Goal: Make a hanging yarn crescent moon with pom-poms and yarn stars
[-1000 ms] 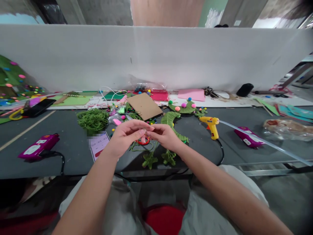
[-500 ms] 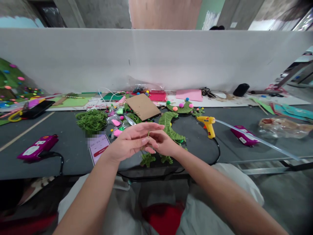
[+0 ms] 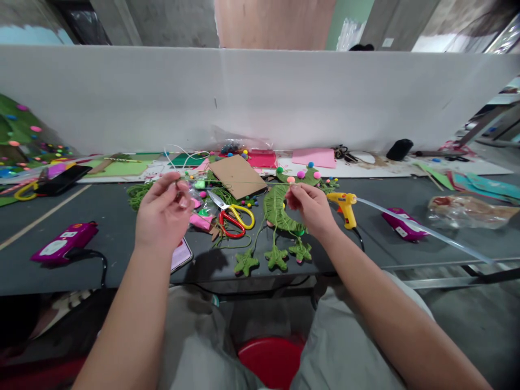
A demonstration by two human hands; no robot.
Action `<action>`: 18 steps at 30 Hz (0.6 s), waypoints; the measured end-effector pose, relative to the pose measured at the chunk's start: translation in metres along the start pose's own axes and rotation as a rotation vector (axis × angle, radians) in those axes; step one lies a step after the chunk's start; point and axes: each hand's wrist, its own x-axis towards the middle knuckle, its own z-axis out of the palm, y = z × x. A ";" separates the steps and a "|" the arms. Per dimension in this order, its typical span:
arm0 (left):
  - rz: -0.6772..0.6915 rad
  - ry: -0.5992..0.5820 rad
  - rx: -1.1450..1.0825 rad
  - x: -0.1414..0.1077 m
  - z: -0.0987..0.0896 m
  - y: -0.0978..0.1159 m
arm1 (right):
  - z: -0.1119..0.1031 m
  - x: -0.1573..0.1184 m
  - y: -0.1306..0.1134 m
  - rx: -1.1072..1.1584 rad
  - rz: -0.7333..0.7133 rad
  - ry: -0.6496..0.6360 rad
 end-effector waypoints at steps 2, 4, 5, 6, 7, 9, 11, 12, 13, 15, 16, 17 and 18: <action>0.056 0.060 0.117 0.001 -0.003 -0.002 | -0.001 -0.003 -0.007 0.066 0.067 -0.091; 0.141 0.074 0.375 0.001 -0.009 -0.007 | -0.004 -0.005 -0.015 0.191 0.140 -0.195; 0.184 0.062 0.554 0.001 -0.012 -0.010 | -0.007 -0.004 -0.020 0.269 0.165 -0.221; 0.217 0.039 0.743 0.001 -0.016 -0.013 | -0.010 -0.003 -0.023 0.347 0.177 -0.223; 0.237 0.005 0.912 0.001 -0.019 -0.015 | -0.014 -0.001 -0.025 0.415 0.180 -0.203; 0.239 -0.075 1.137 -0.001 -0.023 -0.018 | -0.023 0.003 -0.027 0.475 0.174 -0.128; 0.216 -0.125 1.183 -0.002 -0.023 -0.021 | -0.029 0.006 -0.023 0.419 0.174 -0.046; 0.200 -0.132 1.157 -0.003 -0.021 -0.021 | -0.029 0.006 -0.020 0.352 0.177 -0.023; 0.183 -0.127 1.102 -0.003 -0.019 -0.023 | -0.028 0.005 -0.016 0.268 0.179 -0.020; 0.142 -0.102 0.919 -0.001 -0.015 -0.025 | -0.020 0.001 -0.011 0.077 0.173 -0.101; 0.121 -0.084 0.802 0.001 -0.014 -0.025 | -0.013 -0.002 -0.009 -0.020 0.164 -0.178; 0.103 -0.058 0.686 0.002 -0.014 -0.026 | -0.006 -0.005 -0.009 -0.111 0.150 -0.268; 0.095 -0.032 0.589 0.004 -0.015 -0.026 | 0.001 -0.007 -0.009 -0.191 0.133 -0.354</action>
